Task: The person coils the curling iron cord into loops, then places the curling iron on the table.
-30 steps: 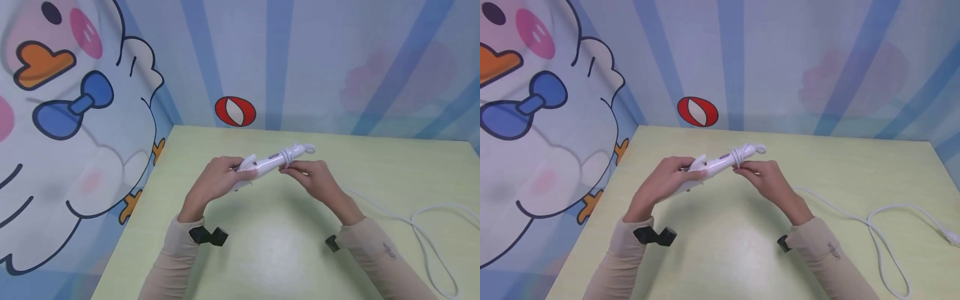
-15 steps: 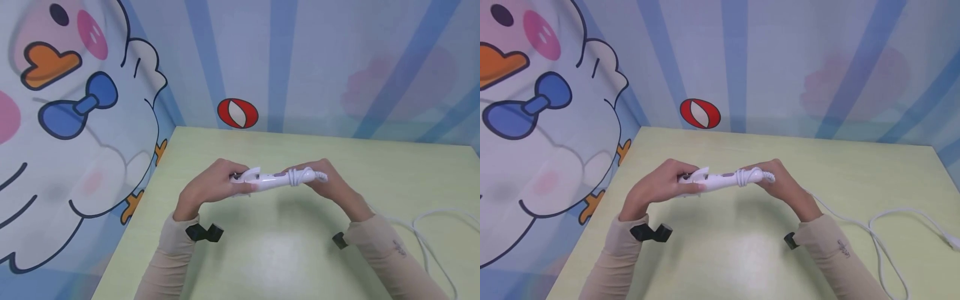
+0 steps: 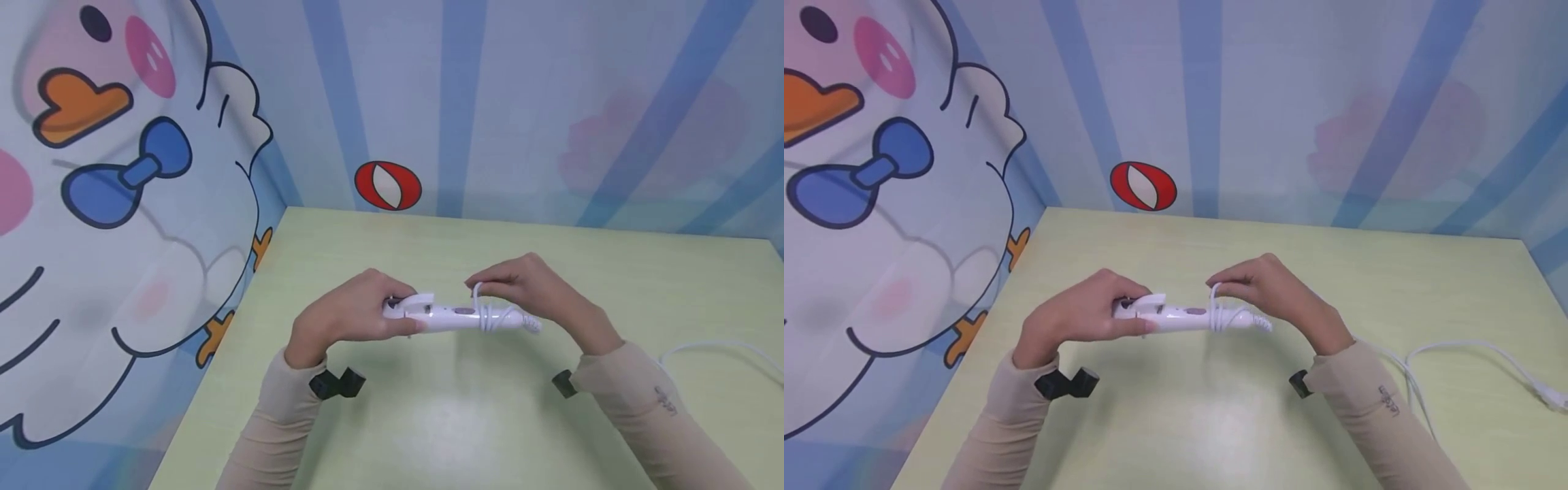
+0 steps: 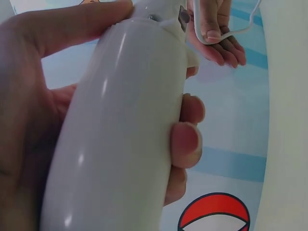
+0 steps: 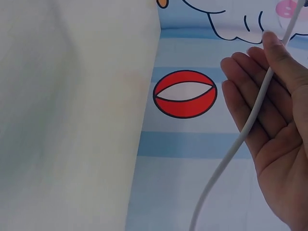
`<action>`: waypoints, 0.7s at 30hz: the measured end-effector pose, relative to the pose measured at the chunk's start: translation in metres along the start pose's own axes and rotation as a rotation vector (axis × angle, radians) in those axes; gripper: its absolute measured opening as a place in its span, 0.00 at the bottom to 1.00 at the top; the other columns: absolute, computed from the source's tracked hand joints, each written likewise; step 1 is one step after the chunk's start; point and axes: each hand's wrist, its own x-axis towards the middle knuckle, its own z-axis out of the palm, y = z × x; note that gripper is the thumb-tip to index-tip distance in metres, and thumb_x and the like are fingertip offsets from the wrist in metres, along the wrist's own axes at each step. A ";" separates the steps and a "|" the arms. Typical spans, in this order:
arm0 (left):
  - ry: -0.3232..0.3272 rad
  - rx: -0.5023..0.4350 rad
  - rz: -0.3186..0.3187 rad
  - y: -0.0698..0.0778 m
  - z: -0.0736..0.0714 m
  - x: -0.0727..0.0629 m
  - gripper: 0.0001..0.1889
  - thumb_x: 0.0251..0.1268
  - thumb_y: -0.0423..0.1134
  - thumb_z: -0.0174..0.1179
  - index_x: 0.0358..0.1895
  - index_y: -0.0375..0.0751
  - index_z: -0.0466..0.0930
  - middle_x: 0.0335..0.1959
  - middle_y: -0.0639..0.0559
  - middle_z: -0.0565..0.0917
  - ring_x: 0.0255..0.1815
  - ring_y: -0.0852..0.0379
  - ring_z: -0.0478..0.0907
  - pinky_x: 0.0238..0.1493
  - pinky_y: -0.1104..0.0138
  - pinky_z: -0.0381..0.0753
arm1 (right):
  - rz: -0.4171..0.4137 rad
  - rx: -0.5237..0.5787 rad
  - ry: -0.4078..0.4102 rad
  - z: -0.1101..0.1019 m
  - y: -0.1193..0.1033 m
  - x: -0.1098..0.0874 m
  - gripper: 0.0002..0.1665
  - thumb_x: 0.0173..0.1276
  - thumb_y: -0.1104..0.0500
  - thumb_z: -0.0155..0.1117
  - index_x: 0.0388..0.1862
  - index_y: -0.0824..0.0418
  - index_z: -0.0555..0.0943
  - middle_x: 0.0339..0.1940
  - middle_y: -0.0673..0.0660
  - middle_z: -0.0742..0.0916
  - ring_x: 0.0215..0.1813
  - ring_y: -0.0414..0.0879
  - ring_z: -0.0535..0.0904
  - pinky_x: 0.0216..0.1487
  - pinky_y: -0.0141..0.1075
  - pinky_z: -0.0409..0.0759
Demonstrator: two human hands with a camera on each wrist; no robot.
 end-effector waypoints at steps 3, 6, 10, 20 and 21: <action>-0.019 0.036 -0.016 0.002 0.002 0.001 0.13 0.59 0.54 0.61 0.40 0.52 0.84 0.26 0.61 0.80 0.27 0.61 0.76 0.31 0.67 0.74 | -0.039 -0.056 0.005 -0.003 0.001 0.002 0.12 0.64 0.57 0.66 0.46 0.54 0.86 0.41 0.49 0.89 0.43 0.42 0.86 0.42 0.36 0.82; -0.033 0.074 -0.044 0.003 0.003 0.003 0.14 0.59 0.56 0.60 0.40 0.52 0.83 0.25 0.62 0.80 0.27 0.61 0.76 0.31 0.67 0.74 | -0.053 -0.096 0.014 -0.006 0.000 0.002 0.12 0.62 0.57 0.67 0.45 0.54 0.87 0.41 0.49 0.89 0.41 0.40 0.86 0.41 0.36 0.82; -0.038 0.094 -0.081 0.004 0.004 0.004 0.15 0.59 0.57 0.60 0.39 0.52 0.83 0.25 0.62 0.80 0.27 0.61 0.76 0.31 0.67 0.74 | -0.058 -0.137 0.017 -0.008 -0.004 0.004 0.10 0.61 0.57 0.68 0.42 0.55 0.87 0.39 0.49 0.90 0.40 0.40 0.86 0.41 0.38 0.82; -0.036 0.102 -0.259 0.001 0.012 0.013 0.16 0.57 0.57 0.61 0.40 0.51 0.83 0.26 0.58 0.80 0.26 0.59 0.76 0.28 0.65 0.73 | -0.052 -0.339 0.033 -0.006 -0.025 0.009 0.08 0.62 0.55 0.68 0.39 0.55 0.87 0.35 0.47 0.89 0.35 0.40 0.85 0.39 0.38 0.81; -0.032 0.105 -0.274 0.000 0.013 0.015 0.15 0.57 0.57 0.61 0.39 0.51 0.82 0.26 0.58 0.80 0.26 0.58 0.76 0.28 0.65 0.73 | -0.052 -0.359 0.038 -0.006 -0.027 0.009 0.08 0.62 0.55 0.68 0.39 0.54 0.87 0.34 0.47 0.89 0.34 0.39 0.84 0.38 0.38 0.81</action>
